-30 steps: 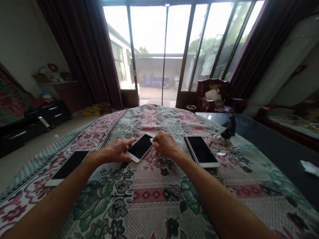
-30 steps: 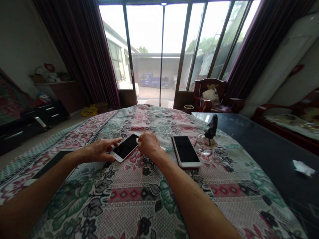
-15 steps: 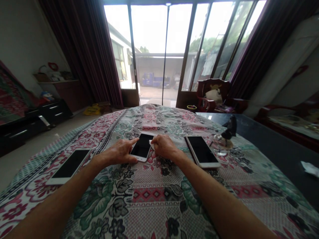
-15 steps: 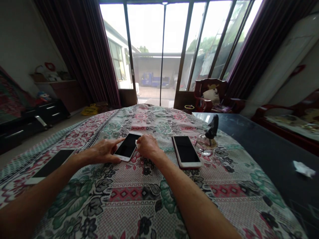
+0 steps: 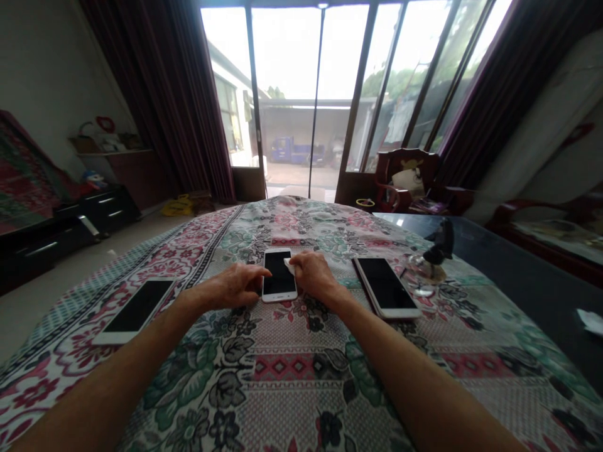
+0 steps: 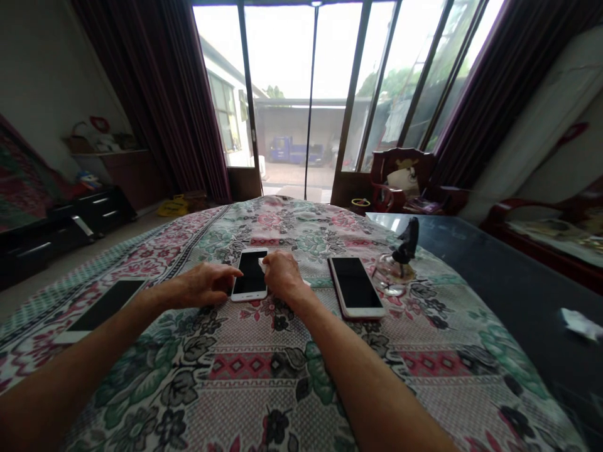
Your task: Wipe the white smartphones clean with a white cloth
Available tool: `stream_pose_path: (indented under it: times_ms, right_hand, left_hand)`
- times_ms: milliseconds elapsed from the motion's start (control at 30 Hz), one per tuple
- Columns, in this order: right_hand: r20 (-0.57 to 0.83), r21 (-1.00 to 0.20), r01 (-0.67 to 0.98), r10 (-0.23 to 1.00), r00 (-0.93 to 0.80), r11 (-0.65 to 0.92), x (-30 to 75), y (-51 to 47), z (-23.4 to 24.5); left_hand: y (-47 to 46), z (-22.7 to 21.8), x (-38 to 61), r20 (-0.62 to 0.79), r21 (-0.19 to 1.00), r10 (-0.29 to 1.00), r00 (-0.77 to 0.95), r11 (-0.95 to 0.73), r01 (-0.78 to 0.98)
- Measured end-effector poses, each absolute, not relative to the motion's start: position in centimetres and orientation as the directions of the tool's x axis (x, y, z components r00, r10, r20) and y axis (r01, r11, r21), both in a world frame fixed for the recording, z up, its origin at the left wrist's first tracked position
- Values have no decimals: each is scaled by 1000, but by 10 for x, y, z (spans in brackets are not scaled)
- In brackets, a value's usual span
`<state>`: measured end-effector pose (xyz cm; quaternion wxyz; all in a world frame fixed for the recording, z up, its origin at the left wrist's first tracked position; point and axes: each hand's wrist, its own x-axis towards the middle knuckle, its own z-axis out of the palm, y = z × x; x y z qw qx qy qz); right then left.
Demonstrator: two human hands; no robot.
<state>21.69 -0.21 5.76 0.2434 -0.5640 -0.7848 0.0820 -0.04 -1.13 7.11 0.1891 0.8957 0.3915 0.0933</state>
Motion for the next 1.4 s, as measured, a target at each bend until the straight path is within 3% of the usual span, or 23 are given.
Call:
stream_pose_path:
  times_ms: [167,433,600,867,1100,1267,1400]
  right_hand:
    - [205,-381,880,954,-218,283,217,-6,64]
    - [234,-394,838,923,-307,378,216,-1,53]
    - [223,-517,745,907,-358,421,218,1,55]
    - [276,-553,787,951,-138,275,231,8,64]
    - [194,-519,806,957,-214,285,232,8,59]
    - [124,-568,750,936,-330,339,228,2,61]
    - [111,-587,744,941,-318,321,227,-1,64]
  left_hand:
    - [-7,69,-3,51,338,740,671,-645,686]
    - [-5,57,4,119,264,725,678,-681,683]
    - [-10,50,16,185,125,792,581,-606,786]
    - [-2,66,-4,295,149,648,702,-757,636]
    - [7,52,6,148,145,715,684,-699,700]
    - [6,53,10,27,136,735,678,-674,726]
    - [4,58,4,3,105,727,687,-683,722]
